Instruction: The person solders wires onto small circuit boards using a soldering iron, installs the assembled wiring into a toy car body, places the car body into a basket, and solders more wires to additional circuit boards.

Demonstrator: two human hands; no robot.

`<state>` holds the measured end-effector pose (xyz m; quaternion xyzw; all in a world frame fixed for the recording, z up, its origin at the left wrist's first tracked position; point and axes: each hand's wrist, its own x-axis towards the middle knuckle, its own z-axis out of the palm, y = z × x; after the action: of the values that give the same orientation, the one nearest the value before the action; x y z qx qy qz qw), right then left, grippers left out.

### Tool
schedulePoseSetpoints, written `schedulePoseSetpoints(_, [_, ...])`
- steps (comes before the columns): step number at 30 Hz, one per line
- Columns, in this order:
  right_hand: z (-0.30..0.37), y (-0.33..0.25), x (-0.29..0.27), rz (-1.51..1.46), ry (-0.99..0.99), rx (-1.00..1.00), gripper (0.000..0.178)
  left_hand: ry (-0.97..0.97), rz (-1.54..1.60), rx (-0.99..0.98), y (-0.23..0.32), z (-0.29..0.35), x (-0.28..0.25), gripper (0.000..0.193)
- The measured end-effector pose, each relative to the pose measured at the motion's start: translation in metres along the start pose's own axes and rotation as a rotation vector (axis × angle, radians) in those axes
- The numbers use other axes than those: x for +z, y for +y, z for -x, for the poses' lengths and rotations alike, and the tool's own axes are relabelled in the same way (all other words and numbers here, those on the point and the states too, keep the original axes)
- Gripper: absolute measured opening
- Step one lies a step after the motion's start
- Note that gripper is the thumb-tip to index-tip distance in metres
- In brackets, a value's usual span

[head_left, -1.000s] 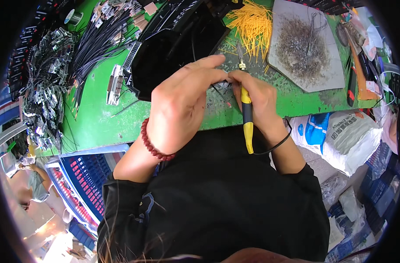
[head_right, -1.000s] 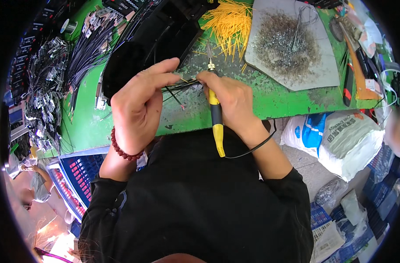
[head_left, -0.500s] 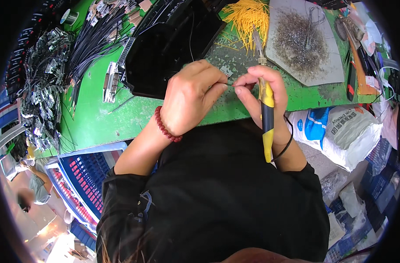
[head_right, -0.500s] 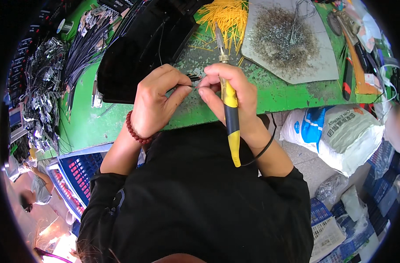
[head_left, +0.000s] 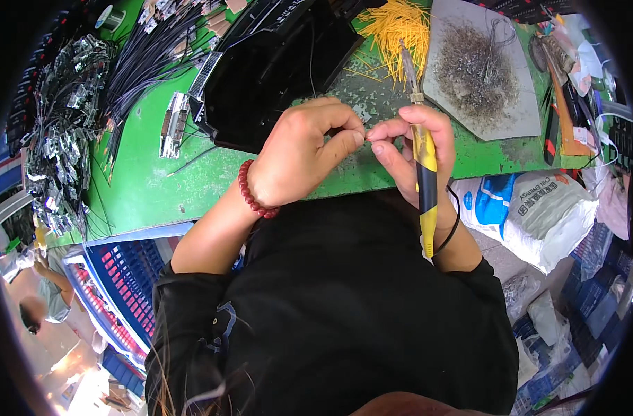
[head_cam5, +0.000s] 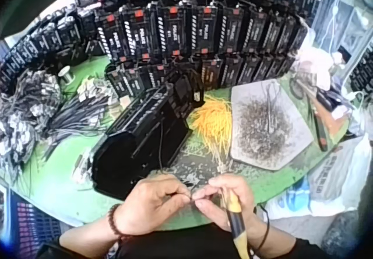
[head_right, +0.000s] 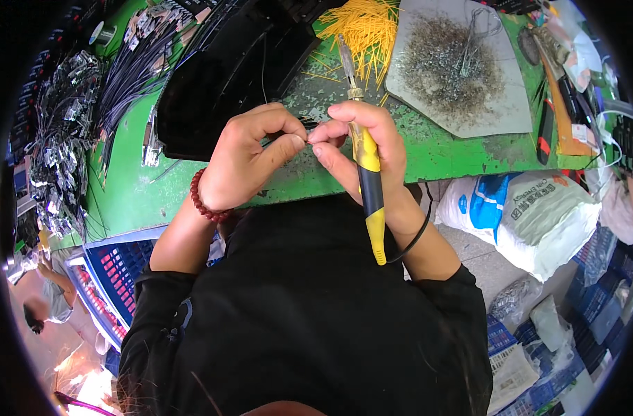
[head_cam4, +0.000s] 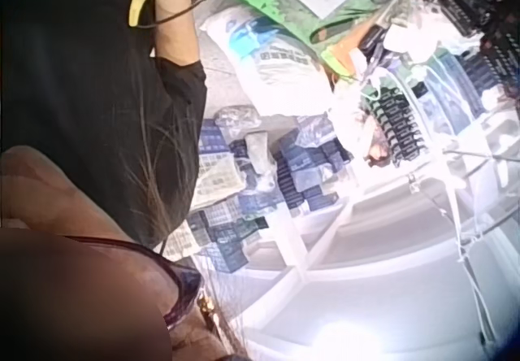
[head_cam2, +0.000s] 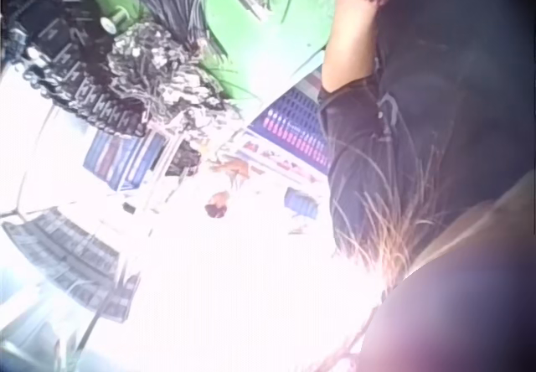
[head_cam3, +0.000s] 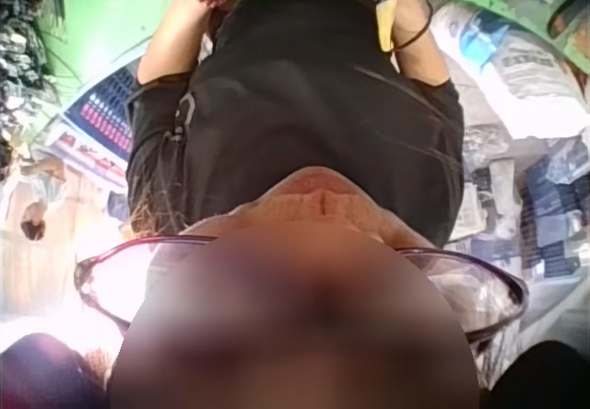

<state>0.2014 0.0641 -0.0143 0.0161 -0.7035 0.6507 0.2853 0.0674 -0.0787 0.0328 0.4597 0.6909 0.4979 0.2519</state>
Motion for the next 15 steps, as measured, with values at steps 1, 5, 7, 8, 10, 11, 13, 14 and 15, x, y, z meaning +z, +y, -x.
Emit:
schedulePoseSetpoints(1, [0.000,0.000,0.000,0.020,0.001,-0.006,0.054,0.000,0.004,0.003,0.000,0.000,-0.001,0.007])
schedulePoseSetpoints(5, [-0.001,0.000,-0.002,0.063,-0.024,-0.062,0.054,-0.069,0.042,0.011,0.001,-0.002,-0.006,0.007])
schedulePoseSetpoints(7, [-0.002,0.001,-0.002,0.061,-0.038,-0.085,0.054,-0.088,0.070,0.016,0.001,-0.003,-0.009,0.007])
schedulePoseSetpoints(8, [-0.003,0.001,-0.003,0.070,-0.049,-0.099,0.054,-0.119,0.080,0.007,0.001,-0.003,-0.011,0.007])
schedulePoseSetpoints(10, [-0.004,0.002,-0.005,0.087,-0.071,-0.120,0.054,-0.151,0.091,-0.001,0.001,-0.004,-0.013,0.007])
schedulePoseSetpoints(11, [-0.005,0.002,-0.005,0.114,-0.089,-0.133,0.055,-0.177,0.104,-0.014,0.001,-0.004,-0.014,0.007])
schedulePoseSetpoints(13, [-0.005,0.002,-0.005,0.098,-0.087,-0.151,0.055,-0.202,0.115,-0.026,0.001,-0.004,-0.015,0.007])
schedulePoseSetpoints(14, [-0.006,0.003,-0.004,0.097,-0.080,-0.159,0.055,-0.206,0.152,-0.035,0.001,-0.004,-0.015,0.007])
schedulePoseSetpoints(15, [-0.006,0.003,-0.004,0.084,-0.077,-0.165,0.055,-0.208,0.188,-0.039,0.000,-0.004,-0.014,0.007])
